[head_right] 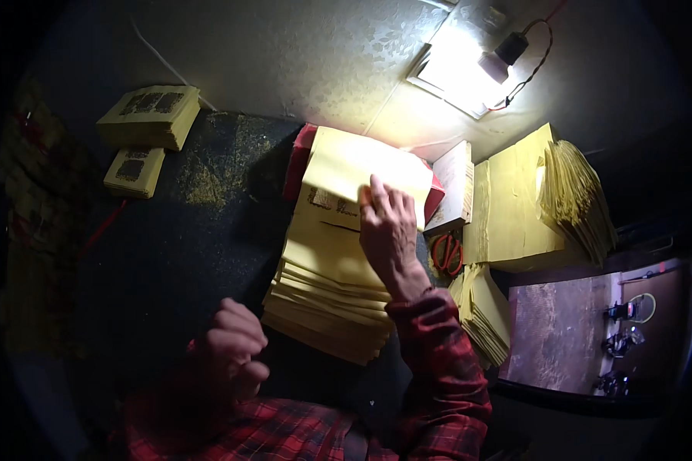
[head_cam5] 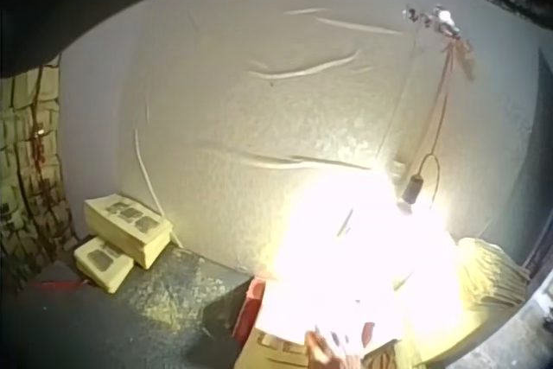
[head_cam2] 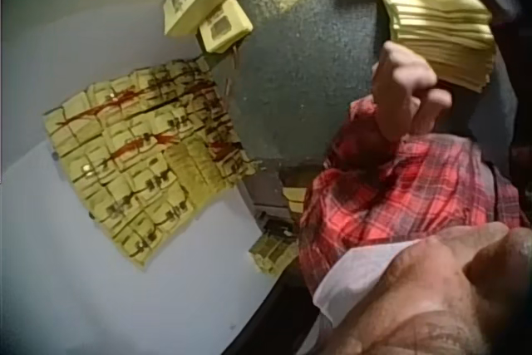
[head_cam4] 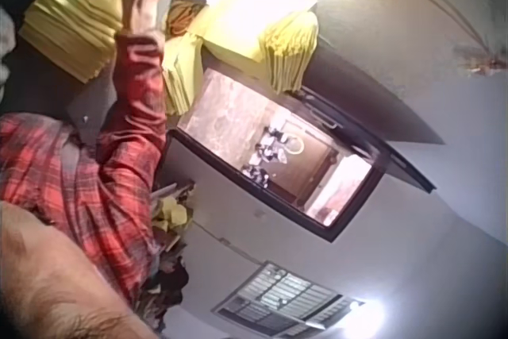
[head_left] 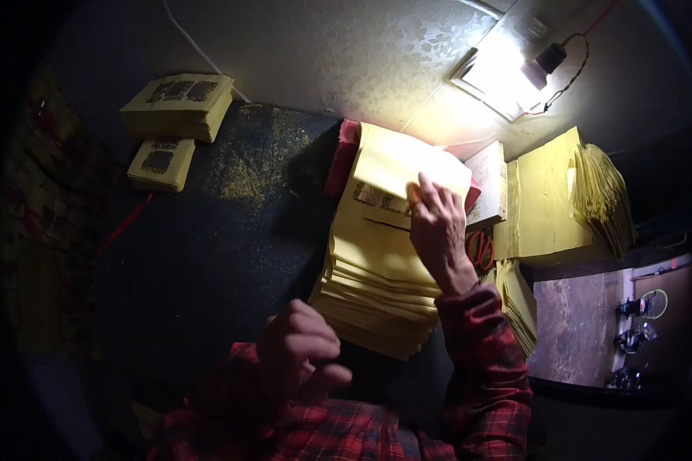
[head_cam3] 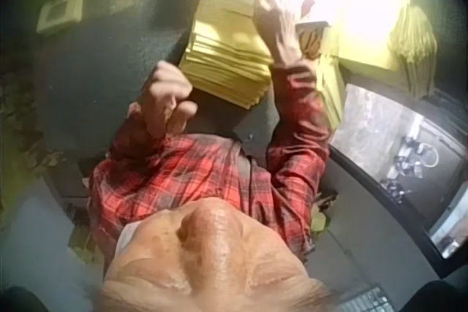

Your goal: The person repeatedly folds yellow paper sheets in half, aligns the edges, and stacks them on a dark tabletop. They handle the sheets one at a time, occasionally adjusting the stack and placing completed bundles aside.

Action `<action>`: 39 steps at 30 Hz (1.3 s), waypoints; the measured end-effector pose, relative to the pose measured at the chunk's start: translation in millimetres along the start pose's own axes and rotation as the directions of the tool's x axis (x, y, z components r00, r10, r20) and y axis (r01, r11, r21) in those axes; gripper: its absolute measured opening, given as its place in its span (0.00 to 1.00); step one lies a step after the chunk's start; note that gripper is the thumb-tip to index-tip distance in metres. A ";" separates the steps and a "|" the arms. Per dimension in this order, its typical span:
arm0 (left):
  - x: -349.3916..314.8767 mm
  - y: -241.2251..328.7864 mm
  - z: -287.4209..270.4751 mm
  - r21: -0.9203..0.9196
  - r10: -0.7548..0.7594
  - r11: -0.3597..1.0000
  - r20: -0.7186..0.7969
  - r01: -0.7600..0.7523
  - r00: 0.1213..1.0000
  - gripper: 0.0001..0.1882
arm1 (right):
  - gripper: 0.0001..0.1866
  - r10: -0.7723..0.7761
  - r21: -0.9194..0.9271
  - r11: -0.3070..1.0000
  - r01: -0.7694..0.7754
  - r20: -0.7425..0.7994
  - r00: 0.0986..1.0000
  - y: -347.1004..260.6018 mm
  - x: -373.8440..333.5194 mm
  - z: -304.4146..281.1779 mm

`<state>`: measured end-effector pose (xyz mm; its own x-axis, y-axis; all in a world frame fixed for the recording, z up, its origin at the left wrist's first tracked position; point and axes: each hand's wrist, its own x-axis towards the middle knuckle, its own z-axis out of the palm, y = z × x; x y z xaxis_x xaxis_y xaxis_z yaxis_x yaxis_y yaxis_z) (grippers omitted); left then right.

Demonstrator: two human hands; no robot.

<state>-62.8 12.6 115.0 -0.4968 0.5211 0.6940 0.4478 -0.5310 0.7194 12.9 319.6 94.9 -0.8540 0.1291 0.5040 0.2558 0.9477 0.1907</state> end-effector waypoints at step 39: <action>-51.5 -77.3 16.0 0.358 -0.260 0.904 0.022 0.236 0.965 0.33 | 0.14 -0.031 0.012 0.999 0.030 0.046 0.998 -12.8 -18.6 -12.8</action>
<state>-60.0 37.5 24.1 -0.5800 0.6559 0.4831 0.5534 -0.1180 0.8245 31.3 301.4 93.8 -0.8813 0.1129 0.4589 0.2243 0.9546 0.1959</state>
